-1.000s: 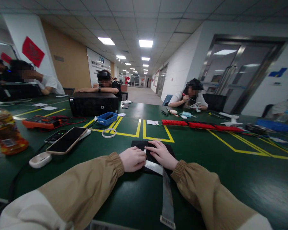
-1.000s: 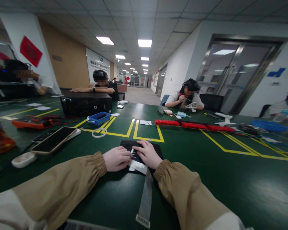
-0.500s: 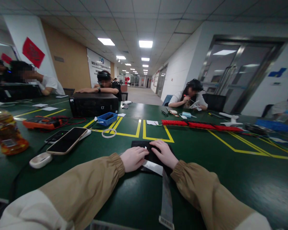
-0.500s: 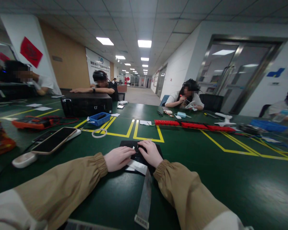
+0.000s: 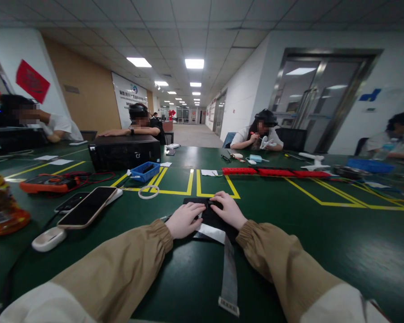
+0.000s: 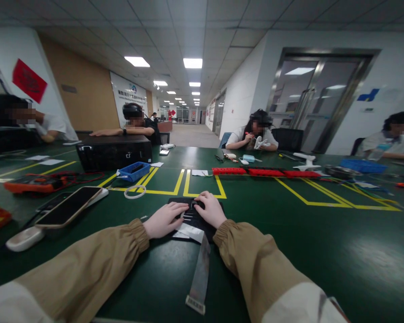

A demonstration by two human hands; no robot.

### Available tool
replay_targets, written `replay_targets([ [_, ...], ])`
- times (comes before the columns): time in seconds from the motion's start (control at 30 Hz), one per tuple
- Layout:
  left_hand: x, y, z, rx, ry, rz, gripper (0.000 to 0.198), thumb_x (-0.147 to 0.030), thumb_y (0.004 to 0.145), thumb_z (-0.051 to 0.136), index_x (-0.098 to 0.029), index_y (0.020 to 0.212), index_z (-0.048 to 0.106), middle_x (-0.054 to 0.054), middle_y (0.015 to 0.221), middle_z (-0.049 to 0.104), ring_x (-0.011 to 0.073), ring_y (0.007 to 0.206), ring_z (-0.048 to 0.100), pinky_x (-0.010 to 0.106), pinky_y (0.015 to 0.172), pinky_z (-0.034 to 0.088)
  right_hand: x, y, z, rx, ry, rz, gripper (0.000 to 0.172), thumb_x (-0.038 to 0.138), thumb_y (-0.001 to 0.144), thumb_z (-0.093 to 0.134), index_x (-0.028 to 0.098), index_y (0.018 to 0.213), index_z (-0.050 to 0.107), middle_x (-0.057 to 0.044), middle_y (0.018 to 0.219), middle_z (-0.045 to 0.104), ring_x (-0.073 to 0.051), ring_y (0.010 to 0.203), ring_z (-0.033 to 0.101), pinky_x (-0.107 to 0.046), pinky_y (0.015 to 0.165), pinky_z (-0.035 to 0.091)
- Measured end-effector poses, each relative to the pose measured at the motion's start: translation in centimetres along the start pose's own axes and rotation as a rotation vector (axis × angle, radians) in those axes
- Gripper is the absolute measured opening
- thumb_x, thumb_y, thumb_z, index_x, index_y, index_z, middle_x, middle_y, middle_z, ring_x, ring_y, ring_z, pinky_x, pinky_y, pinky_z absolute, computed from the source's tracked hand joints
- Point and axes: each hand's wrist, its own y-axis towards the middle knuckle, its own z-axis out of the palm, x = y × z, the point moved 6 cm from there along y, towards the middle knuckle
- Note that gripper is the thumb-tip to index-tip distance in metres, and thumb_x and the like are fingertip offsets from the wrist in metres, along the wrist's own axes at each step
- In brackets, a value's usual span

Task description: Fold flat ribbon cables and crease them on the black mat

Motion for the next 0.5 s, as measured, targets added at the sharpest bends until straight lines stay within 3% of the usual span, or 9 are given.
replay_targets([
  [0.17, -0.1, -0.2, -0.3, -0.018, -0.044, 0.015, 0.035, -0.025, 0.087, 0.047, -0.018, 0.120, 0.050, 0.007, 0.123, 0.053, 0.0192, 0.111, 0.047, 0.036, 0.094, 0.042, -1.9, 0.2, 0.8, 0.042, -0.006, 0.162, 0.021, 0.035, 0.074, 0.065, 0.022, 0.091, 0.066, -0.003, 0.095, 0.061, -0.023, 0.097, 0.051, -0.041, 0.089, 0.036],
  [0.5, -0.1, -0.7, -0.7, 0.008, -0.037, 0.076, 0.028, -0.017, 0.086, 0.044, -0.018, 0.112, 0.054, 0.006, 0.109, 0.057, 0.0177, 0.100, 0.052, 0.031, 0.087, 0.046, -2.1, 0.6, 0.6, 0.089, 0.019, 0.117, 0.022, 0.037, 0.074, 0.067, 0.022, 0.089, 0.067, -0.002, 0.088, 0.060, -0.019, 0.087, 0.054, -0.033, 0.082, 0.039],
])
